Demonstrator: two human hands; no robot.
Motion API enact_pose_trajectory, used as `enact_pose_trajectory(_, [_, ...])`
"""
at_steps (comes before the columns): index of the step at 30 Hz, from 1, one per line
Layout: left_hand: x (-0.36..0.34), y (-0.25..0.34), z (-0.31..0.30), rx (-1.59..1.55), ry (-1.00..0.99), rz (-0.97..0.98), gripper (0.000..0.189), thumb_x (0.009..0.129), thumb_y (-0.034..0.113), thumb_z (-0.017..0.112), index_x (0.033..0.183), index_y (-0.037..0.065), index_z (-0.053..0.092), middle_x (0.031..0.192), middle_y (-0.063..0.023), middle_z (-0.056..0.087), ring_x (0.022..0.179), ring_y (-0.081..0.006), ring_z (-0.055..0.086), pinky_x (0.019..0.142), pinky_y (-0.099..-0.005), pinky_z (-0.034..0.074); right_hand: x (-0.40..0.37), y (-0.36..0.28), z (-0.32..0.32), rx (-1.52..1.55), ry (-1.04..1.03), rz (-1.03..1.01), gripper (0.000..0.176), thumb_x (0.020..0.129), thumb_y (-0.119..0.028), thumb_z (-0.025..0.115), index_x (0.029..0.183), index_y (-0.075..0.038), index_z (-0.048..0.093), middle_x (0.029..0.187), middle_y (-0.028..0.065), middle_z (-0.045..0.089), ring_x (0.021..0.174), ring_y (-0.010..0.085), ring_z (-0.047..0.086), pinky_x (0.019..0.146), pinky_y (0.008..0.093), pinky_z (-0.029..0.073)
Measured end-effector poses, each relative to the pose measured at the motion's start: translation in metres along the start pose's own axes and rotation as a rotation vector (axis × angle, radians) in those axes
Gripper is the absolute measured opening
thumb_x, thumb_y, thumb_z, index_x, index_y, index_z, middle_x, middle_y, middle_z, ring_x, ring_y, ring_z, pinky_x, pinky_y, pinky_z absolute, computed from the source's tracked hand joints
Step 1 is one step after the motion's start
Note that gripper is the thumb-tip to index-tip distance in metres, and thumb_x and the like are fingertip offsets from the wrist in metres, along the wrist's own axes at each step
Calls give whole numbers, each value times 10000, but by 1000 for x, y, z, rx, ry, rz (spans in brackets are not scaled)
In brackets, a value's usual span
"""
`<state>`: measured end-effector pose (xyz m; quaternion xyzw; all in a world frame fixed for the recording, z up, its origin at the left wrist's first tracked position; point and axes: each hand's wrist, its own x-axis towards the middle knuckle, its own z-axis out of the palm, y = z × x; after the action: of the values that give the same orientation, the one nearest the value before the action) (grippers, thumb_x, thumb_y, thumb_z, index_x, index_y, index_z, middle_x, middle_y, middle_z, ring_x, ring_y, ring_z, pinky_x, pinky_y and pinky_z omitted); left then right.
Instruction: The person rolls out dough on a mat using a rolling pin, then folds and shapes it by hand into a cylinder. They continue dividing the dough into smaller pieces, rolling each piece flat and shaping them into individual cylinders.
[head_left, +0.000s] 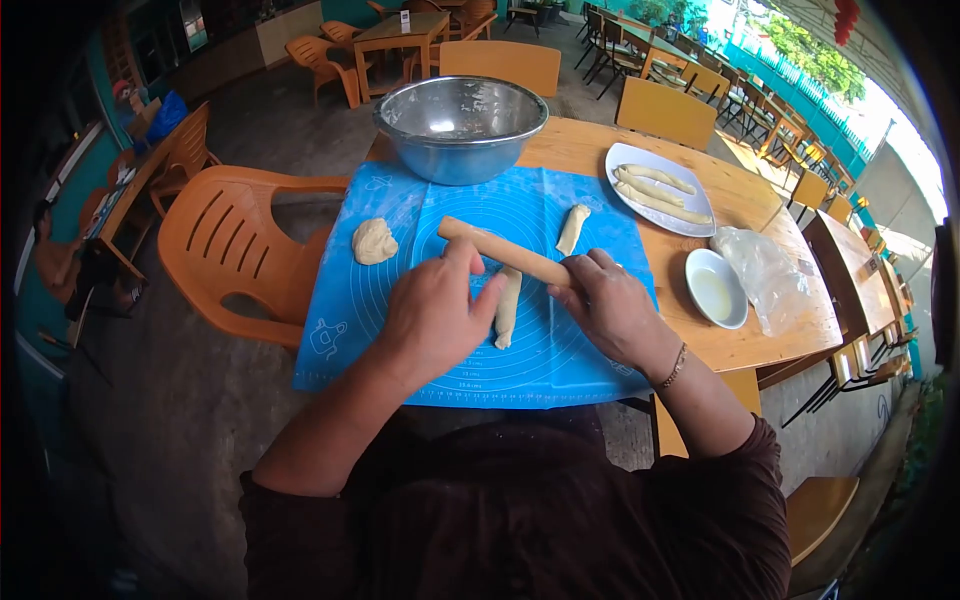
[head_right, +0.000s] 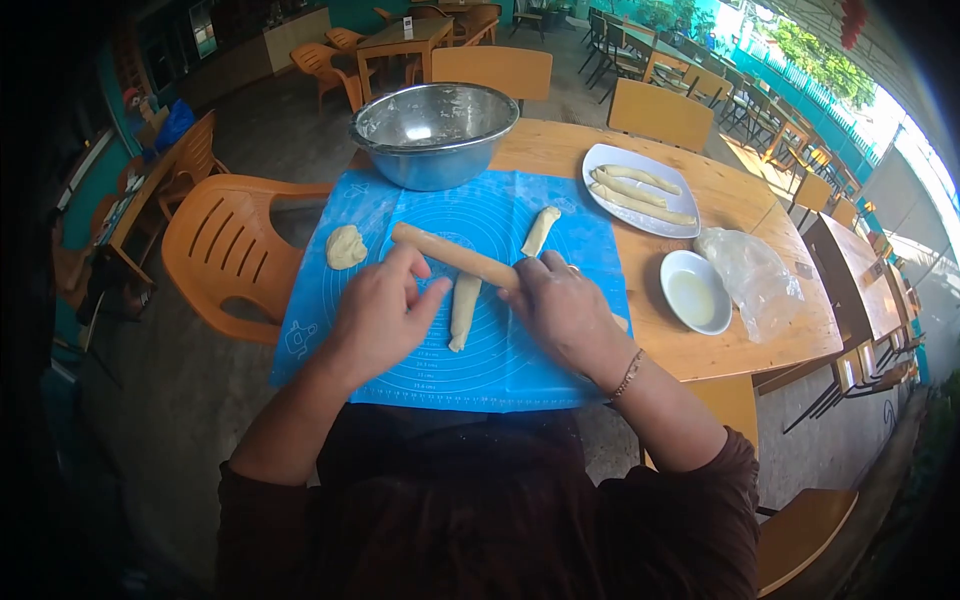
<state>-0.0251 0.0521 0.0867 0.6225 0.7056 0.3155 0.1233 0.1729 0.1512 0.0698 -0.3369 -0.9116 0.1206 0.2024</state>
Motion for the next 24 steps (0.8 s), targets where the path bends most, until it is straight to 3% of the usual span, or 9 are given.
enact_pose_trajectory(5, [-2, -37, 11, 62, 320, 363, 189, 908, 102, 662, 950, -11, 517, 948, -181, 641, 854, -258, 645, 694, -372, 477, 16, -10, 28, -62, -1, -123, 265, 942, -262, 604, 1033, -13, 597, 929, 186, 573, 879, 381, 596, 797, 456, 483])
enact_pose_trajectory(7, [3, -41, 13, 46, 314, 469, 288, 948, 189, 622, 1093, -46, 540, 1249, -233, 560, 1189, -307, 556, 922, -394, 458, 17, -9, 44, -104, -2, -137, 271, 950, -267, 587, 1038, -12, 603, 947, 188, 572, 909, 374, 600, 810, 454, 491])
enact_pose_trajectory(8, [8, -43, 14, 41, 311, 467, 288, 948, 189, 622, 1093, -46, 540, 1249, -233, 560, 1189, -307, 556, 922, -394, 458, 16, -9, 49, -146, -6, -153, 279, 957, -272, 571, 1044, -10, 609, 965, 191, 572, 939, 366, 603, 822, 453, 498])
enact_pose_trajectory(10, [25, -48, 15, 182, 120, 457, 551, 1023, 395, 449, 1339, -55, 478, 1491, -243, 372, 1441, -341, 295, 1143, -429, 299, 15, -10, 47, -183, 27, -189, 317, 964, -280, 558, 1114, -5, 605, 982, 188, 562, 955, 360, 594, 830, 446, 491])
enact_pose_trajectory(11, [31, -48, 14, 177, 121, 453, 551, 1023, 395, 449, 1339, -55, 478, 1491, -243, 372, 1441, -341, 295, 1143, -429, 299, 15, -10, 46, -217, 65, -230, 362, 971, -289, 545, 1184, -1, 600, 999, 186, 551, 972, 354, 585, 838, 440, 485])
enact_pose_trajectory(13, [41, -48, 14, 38, -321, 184, 730, 1033, 534, 241, 1472, -40, 346, 1579, -219, 239, 1506, -337, 84, 1220, -446, 131, 18, -4, 46, -233, 58, -228, 402, 976, -304, 533, 1234, 0, 581, 1017, 190, 549, 980, 349, 577, 843, 439, 476])
enact_pose_trajectory(16, [51, -51, 23, 219, -456, 158, 770, 1027, 563, 164, 1498, -34, 290, 1593, -208, 207, 1502, -344, 83, 1224, -454, 84, 18, -3, 49, -288, 74, -212, 487, 983, -337, 511, 1319, 15, 528, 1118, 225, 547, 1058, 373, 558, 885, 460, 456])
enact_pose_trajectory(21, [23, -60, 35, 288, -268, 342, 853, 1003, 607, 226, 1474, -103, 276, 1581, -265, 184, 1497, -371, 98, 1224, -457, 70, 0, -2, 61, -341, 121, -231, 631, 982, -368, 488, 1418, 76, 379, 1390, 312, 448, 1326, 464, 409, 1060, 530, 360])
enact_pose_trajectory(24, [2, -62, 34, 343, -191, 433, 842, 1003, 586, 282, 1474, -111, 259, 1573, -277, 191, 1491, -383, 116, 1222, -468, 73, -14, -12, 48, -249, -61, -217, 706, 970, -336, 489, 1454, 122, 259, 1493, 335, 317, 1428, 490, 241, 1160, 560, 213])
